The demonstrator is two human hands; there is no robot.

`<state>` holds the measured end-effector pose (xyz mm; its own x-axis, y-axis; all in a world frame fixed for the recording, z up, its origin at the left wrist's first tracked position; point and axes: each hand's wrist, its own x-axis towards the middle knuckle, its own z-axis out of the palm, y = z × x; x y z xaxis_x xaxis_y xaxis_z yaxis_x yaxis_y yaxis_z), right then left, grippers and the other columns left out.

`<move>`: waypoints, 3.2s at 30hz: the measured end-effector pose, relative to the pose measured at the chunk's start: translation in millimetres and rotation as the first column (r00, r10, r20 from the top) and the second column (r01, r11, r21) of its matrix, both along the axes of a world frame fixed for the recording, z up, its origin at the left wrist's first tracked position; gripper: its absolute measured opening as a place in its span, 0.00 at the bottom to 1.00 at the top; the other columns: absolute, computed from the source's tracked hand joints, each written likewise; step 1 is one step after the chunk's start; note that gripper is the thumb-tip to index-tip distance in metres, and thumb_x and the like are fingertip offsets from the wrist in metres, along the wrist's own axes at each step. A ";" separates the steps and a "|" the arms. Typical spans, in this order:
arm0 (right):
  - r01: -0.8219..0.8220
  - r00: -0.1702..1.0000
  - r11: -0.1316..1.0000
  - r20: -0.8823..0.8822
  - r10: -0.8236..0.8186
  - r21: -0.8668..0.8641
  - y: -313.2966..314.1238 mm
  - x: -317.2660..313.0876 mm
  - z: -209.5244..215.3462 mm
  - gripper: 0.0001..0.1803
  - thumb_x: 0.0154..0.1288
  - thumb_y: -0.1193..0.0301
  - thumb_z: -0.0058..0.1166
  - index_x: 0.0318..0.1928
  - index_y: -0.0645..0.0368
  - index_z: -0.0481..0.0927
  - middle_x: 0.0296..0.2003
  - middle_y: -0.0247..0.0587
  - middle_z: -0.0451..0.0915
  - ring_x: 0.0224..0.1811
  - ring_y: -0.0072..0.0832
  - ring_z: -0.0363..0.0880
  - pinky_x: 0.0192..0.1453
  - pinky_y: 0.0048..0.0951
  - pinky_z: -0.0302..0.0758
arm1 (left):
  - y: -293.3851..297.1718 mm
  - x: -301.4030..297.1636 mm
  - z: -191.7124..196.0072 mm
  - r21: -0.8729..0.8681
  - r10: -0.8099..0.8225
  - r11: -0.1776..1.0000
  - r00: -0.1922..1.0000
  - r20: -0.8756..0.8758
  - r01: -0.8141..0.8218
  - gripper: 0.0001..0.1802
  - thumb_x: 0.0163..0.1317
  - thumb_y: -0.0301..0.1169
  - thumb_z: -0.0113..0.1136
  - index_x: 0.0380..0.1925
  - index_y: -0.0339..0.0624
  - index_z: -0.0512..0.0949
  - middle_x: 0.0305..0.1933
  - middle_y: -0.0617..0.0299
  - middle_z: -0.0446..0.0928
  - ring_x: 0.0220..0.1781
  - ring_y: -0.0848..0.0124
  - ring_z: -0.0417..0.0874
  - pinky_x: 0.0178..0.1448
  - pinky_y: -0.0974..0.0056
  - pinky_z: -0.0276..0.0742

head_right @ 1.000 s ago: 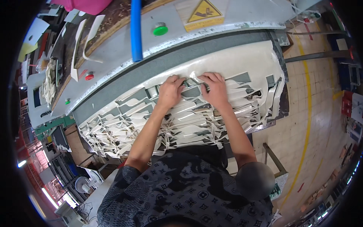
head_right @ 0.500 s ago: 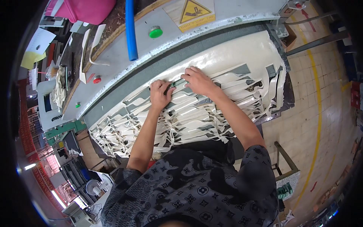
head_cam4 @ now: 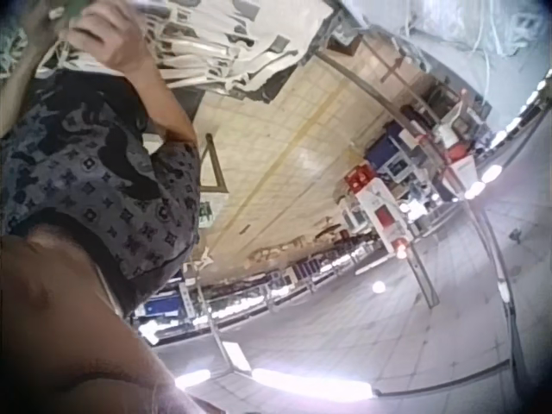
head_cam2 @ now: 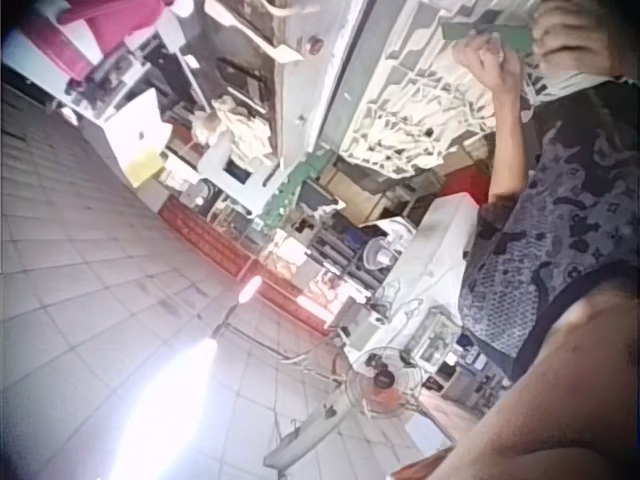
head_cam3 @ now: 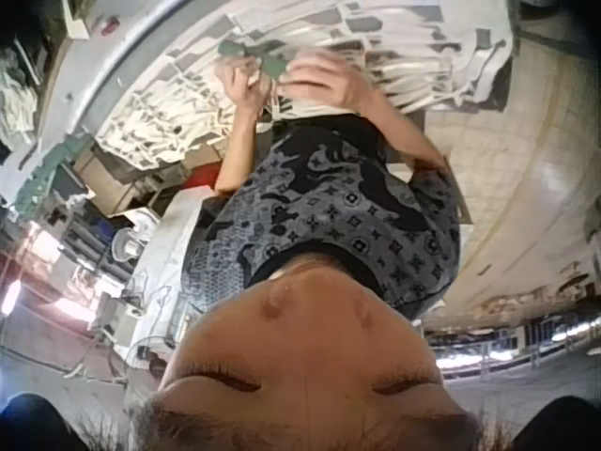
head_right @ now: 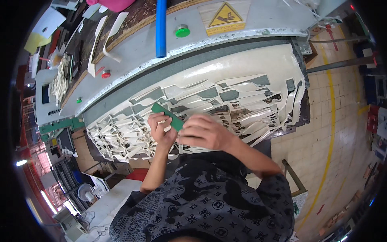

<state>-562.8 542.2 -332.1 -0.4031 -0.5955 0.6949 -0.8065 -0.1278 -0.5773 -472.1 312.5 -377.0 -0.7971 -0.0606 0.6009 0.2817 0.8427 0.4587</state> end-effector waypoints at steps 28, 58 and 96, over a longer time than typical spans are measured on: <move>0.183 0.820 0.407 0.090 -0.566 0.895 -61.1 -87.6 -113.6 0.17 0.67 0.60 0.70 0.48 0.59 0.87 0.40 0.51 0.89 0.45 0.46 0.88 0.56 0.51 0.75 | 3.1 64.3 22.4 0.057 0.099 0.989 0.897 0.430 -0.137 0.22 0.48 0.22 0.75 0.46 0.47 0.88 0.46 0.59 0.83 0.57 0.54 0.83 0.70 0.44 0.73; 0.314 0.255 0.301 0.226 -0.940 0.900 125.2 -55.2 -63.8 0.34 0.58 0.45 0.75 0.51 0.63 0.87 0.39 0.45 0.90 0.41 0.43 0.90 0.49 0.44 0.84 | 21.5 29.3 9.5 -0.189 0.127 0.982 0.787 0.603 -0.013 0.24 0.47 0.24 0.73 0.49 0.52 0.89 0.68 0.43 0.69 0.71 0.42 0.69 0.74 0.44 0.69; -0.054 0.597 0.978 0.778 0.193 -0.201 -95.6 51.2 47.0 0.52 0.74 0.32 0.52 0.77 0.64 0.65 0.56 0.39 0.70 0.55 0.26 0.68 0.64 0.30 0.66 | 8.2 65.7 121.0 0.458 -0.181 0.889 0.912 0.369 -0.008 0.26 0.64 0.17 0.65 0.63 0.43 0.78 0.62 0.45 0.78 0.58 0.42 0.84 0.57 0.50 0.84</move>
